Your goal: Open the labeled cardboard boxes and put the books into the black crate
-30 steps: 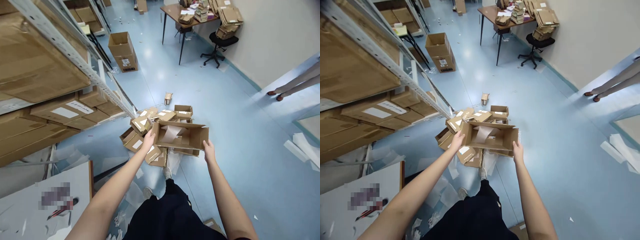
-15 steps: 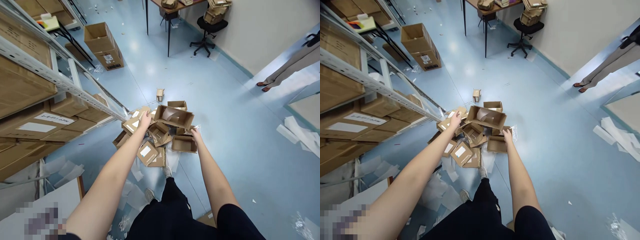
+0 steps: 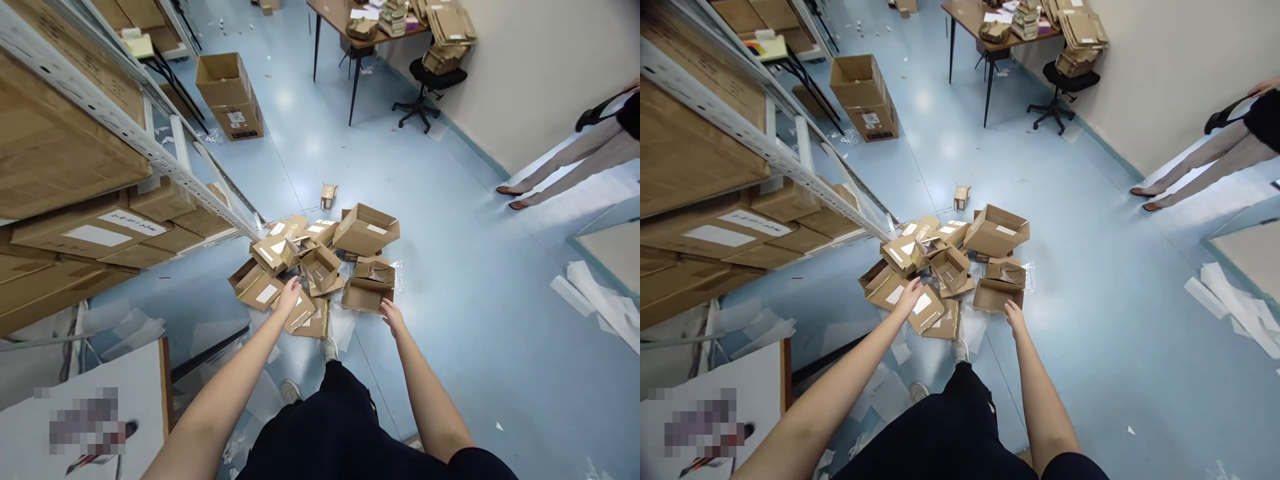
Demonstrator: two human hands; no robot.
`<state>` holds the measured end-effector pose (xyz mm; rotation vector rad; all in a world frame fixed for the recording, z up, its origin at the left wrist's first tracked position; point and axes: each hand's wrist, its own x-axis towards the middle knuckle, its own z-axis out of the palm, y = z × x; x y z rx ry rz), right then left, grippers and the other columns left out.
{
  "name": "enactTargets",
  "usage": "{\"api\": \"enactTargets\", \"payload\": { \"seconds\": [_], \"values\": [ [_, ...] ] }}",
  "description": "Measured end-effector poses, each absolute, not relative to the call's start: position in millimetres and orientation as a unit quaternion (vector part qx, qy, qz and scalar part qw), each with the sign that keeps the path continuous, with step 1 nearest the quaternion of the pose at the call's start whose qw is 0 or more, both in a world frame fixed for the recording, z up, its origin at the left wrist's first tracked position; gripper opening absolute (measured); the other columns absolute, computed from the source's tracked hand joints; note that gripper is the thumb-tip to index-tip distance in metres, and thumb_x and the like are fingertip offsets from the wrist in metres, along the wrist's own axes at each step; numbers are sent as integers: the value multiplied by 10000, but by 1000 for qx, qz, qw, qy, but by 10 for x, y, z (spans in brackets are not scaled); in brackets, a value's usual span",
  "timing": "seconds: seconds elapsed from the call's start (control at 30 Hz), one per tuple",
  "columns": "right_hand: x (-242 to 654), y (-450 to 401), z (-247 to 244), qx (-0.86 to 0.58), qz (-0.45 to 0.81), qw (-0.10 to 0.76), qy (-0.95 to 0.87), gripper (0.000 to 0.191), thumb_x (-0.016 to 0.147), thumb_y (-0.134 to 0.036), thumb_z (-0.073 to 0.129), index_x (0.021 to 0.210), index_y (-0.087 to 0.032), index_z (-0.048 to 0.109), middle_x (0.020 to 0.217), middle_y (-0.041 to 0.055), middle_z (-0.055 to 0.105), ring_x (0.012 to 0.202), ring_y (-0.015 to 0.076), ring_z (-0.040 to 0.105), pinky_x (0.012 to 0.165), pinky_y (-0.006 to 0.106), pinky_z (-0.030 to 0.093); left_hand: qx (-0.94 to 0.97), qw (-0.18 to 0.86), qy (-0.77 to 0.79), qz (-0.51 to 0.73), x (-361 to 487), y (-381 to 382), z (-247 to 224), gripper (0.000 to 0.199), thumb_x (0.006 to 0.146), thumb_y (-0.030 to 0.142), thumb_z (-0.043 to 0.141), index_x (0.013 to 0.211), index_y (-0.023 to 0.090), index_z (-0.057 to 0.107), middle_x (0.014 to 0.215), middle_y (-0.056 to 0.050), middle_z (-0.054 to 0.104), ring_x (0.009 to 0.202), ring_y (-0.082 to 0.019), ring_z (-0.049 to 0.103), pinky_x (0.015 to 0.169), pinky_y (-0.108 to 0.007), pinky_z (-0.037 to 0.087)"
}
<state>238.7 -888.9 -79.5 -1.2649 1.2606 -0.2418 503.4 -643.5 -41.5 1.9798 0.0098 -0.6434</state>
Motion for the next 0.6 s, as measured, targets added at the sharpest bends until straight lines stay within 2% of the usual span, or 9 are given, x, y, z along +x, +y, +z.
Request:
{"api": "enactTargets", "payload": {
  "seconds": [0.23, 0.43, 0.6],
  "values": [
    [2245, -8831, -545, -533, -53, 632, 560, 462, 628, -473, 685, 1017, -228, 723, 997, 104, 733, 920, 242, 695, 877, 486, 483, 800, 535, 30, -270, 4673, -5839, -216, 521, 751, 379, 660, 1219, 153, 617, 1093, -118, 700, 1061, -255, 644, 956, -421, 482],
    [2251, -8657, -345, -540, -77, 662, 515, 567, 593, -550, 703, 1061, -231, 713, 1041, 113, 738, 1005, 278, 682, 890, 467, 496, 762, 575, 97, -282, 4380, -5196, 62, 636, 769, 423, 646, 1332, 153, 524, 1257, -169, 631, 1146, -283, 614, 923, -422, 509],
    [2498, -8189, -160, -575, -14, 690, 440, 603, 613, -623, 687, 1085, -249, 701, 1131, 119, 716, 1084, 290, 658, 891, 458, 506, 739, 610, 142, -248, 4010, -4580, 317, 668, 767, 529, 649, 1331, 194, 522, 1339, -174, 578, 1181, -288, 600, 925, -409, 517]
  ]
}}
